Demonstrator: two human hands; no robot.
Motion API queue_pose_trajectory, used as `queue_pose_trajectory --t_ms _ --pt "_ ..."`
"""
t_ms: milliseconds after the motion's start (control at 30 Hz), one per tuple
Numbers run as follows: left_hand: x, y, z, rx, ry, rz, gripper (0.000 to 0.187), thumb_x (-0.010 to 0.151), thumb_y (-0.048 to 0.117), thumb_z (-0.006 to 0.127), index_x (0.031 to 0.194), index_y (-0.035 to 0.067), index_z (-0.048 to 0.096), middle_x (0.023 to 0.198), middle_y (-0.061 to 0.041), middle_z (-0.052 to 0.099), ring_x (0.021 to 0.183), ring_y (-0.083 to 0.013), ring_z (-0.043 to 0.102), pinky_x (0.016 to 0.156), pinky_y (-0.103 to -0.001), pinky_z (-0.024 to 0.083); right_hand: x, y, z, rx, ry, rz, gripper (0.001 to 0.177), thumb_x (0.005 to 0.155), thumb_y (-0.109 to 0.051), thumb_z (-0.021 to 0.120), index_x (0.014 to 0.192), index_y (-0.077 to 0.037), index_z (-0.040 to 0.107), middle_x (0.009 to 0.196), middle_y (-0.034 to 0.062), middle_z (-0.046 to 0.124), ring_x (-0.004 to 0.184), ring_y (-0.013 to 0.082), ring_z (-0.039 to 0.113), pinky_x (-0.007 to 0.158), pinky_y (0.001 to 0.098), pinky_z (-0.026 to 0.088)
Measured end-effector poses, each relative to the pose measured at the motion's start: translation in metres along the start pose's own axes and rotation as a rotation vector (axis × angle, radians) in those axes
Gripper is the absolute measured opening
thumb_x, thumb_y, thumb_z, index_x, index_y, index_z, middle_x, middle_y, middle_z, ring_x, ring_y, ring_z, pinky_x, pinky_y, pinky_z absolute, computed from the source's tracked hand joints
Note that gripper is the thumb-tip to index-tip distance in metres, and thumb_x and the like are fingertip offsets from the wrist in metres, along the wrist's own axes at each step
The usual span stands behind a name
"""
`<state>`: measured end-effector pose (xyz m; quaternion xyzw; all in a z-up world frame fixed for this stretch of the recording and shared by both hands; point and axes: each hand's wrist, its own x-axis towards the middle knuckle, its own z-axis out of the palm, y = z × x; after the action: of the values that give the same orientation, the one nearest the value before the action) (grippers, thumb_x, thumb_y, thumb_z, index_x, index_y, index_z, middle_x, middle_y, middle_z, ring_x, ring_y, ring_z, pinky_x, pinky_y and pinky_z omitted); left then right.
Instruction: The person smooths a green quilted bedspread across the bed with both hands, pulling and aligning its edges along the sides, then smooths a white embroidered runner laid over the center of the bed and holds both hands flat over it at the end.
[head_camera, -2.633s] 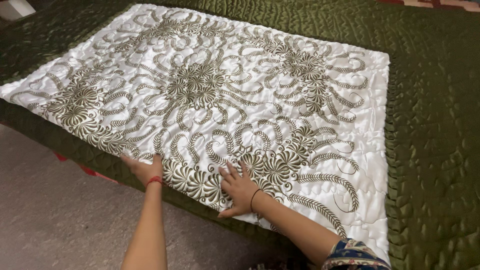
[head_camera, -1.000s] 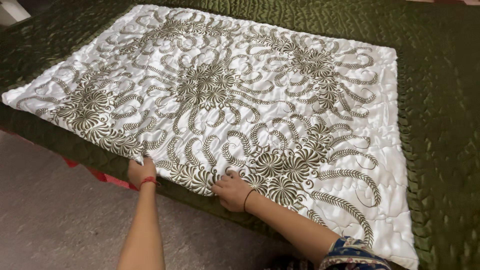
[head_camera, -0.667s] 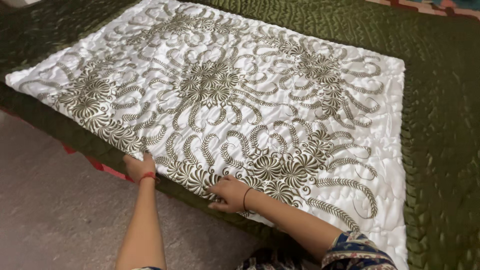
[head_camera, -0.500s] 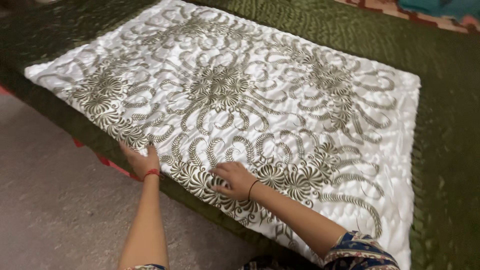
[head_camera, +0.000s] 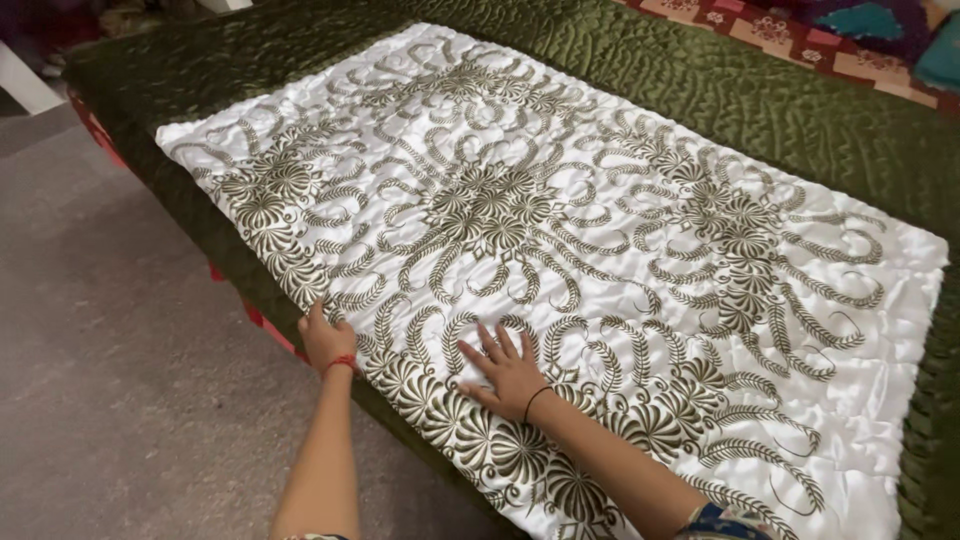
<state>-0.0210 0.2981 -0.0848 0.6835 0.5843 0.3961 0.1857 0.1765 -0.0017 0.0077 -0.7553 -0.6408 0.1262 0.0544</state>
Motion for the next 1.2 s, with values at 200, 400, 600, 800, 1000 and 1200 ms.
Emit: queue_pose_trajectory --t_ms 200,400,600,800,1000,1200 --pt "0.010 0.031 -0.045 0.294 -0.006 0.280 0.059 0.077 0.024 0.071 0.135 0.015 0.065 0.157 -0.028 0.037 0.142 -0.0506 0.035 0.110 -0.061 0.039 0.026 0.003 0.006 -0.033 0.127 -0.037 0.078 0.100 -0.068 0.032 0.165 -0.028 0.018 0.171 0.0164 0.009 0.157 0.0421 0.002 0.118 0.0686 -0.004" --pt "0.046 0.025 -0.018 0.106 -0.030 0.270 0.056 0.087 0.032 0.071 0.140 0.015 0.064 0.160 -0.031 0.029 0.147 -0.0510 0.030 0.116 -0.060 0.036 0.050 -0.034 -0.007 0.017 0.203 -0.027 0.086 0.096 -0.074 0.041 0.164 -0.026 0.019 0.170 0.0213 0.011 0.156 0.0429 0.003 0.117 0.0709 -0.002" --pt "0.109 -0.022 0.022 -0.194 -0.107 -0.181 0.059 0.080 0.026 0.076 0.135 0.009 0.063 0.135 -0.028 0.056 0.124 -0.0441 0.057 0.104 -0.047 0.046 0.067 -0.093 -0.026 -0.088 0.042 -0.100 0.103 0.082 -0.084 0.049 0.162 -0.027 0.019 0.169 0.0156 0.011 0.155 0.0421 0.004 0.116 0.0733 -0.001" --pt "0.133 -0.050 0.031 -0.546 -0.098 -0.303 0.049 0.068 0.007 0.070 0.117 0.006 0.075 0.117 -0.012 0.074 0.106 -0.0289 0.071 0.093 -0.037 0.053 0.093 -0.113 -0.001 -0.125 0.089 -0.161 0.074 0.084 -0.045 0.068 0.149 -0.014 0.051 0.159 0.0058 0.044 0.153 0.0383 0.024 0.117 0.0728 0.012" --pt "0.104 -0.069 0.030 -0.464 -0.021 -0.146 0.043 0.076 0.013 0.072 0.118 0.006 0.070 0.119 -0.015 0.072 0.112 -0.0316 0.067 0.100 -0.041 0.049 0.096 -0.098 0.005 0.136 0.197 -0.233 0.044 0.091 -0.035 0.062 0.127 -0.012 0.072 0.148 0.0063 0.060 0.148 0.0322 0.039 0.121 0.0657 0.017" --pt "0.141 -0.055 0.033 -0.241 -0.100 -0.102 0.057 0.077 0.023 0.080 0.131 0.013 0.064 0.126 -0.025 0.062 0.118 -0.0415 0.060 0.103 -0.046 0.047 0.101 -0.099 -0.013 0.300 0.174 -0.169 0.062 0.100 -0.059 0.050 0.143 -0.015 0.059 0.159 0.0114 0.047 0.155 0.0332 0.031 0.125 0.0616 0.012"
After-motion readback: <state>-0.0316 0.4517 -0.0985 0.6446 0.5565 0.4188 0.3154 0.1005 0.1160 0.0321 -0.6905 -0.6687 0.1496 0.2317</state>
